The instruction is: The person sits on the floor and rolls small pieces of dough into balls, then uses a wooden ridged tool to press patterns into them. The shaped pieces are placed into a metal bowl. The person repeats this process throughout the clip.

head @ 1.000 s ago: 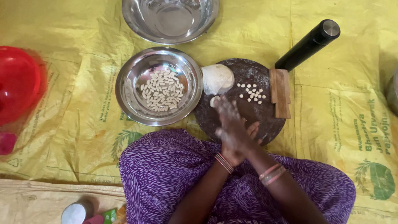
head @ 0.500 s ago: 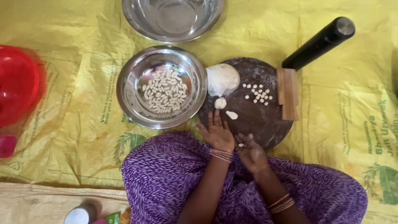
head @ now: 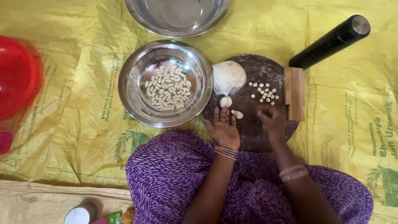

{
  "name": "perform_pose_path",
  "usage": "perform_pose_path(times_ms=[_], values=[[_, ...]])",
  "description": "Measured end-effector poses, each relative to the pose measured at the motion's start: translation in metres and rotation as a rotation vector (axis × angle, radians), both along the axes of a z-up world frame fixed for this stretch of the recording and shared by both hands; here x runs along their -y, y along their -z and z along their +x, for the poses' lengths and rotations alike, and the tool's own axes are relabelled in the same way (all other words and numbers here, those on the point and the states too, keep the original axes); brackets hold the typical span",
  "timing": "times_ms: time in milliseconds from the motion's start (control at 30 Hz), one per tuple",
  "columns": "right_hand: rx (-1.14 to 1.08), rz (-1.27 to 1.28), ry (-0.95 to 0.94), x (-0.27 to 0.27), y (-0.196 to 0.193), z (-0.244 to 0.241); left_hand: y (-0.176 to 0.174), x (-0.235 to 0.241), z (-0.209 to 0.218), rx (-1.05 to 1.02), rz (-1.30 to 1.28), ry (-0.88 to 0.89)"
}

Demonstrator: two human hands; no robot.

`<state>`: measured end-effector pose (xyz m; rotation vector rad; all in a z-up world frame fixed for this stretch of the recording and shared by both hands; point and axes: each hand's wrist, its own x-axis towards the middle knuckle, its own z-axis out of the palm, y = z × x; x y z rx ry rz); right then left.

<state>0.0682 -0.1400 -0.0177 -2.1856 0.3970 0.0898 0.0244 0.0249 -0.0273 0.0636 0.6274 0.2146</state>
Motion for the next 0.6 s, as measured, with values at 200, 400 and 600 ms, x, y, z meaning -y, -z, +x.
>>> perform_pose_path(times_ms=[200, 400, 600], values=[[0.400, -0.066, -0.111, -0.001, -0.026, 0.060, -0.004, -0.009, -0.002, -0.005, 0.010, -0.001], [0.148, -0.220, -0.215, -0.015, -0.026, 0.024, 0.003, -0.002, 0.000, 0.015, 0.007, -0.011], [0.652, -0.465, -0.566, -0.047, 0.005, -0.014, 0.015, -0.006, 0.001, -0.034, 0.005, -0.032]])
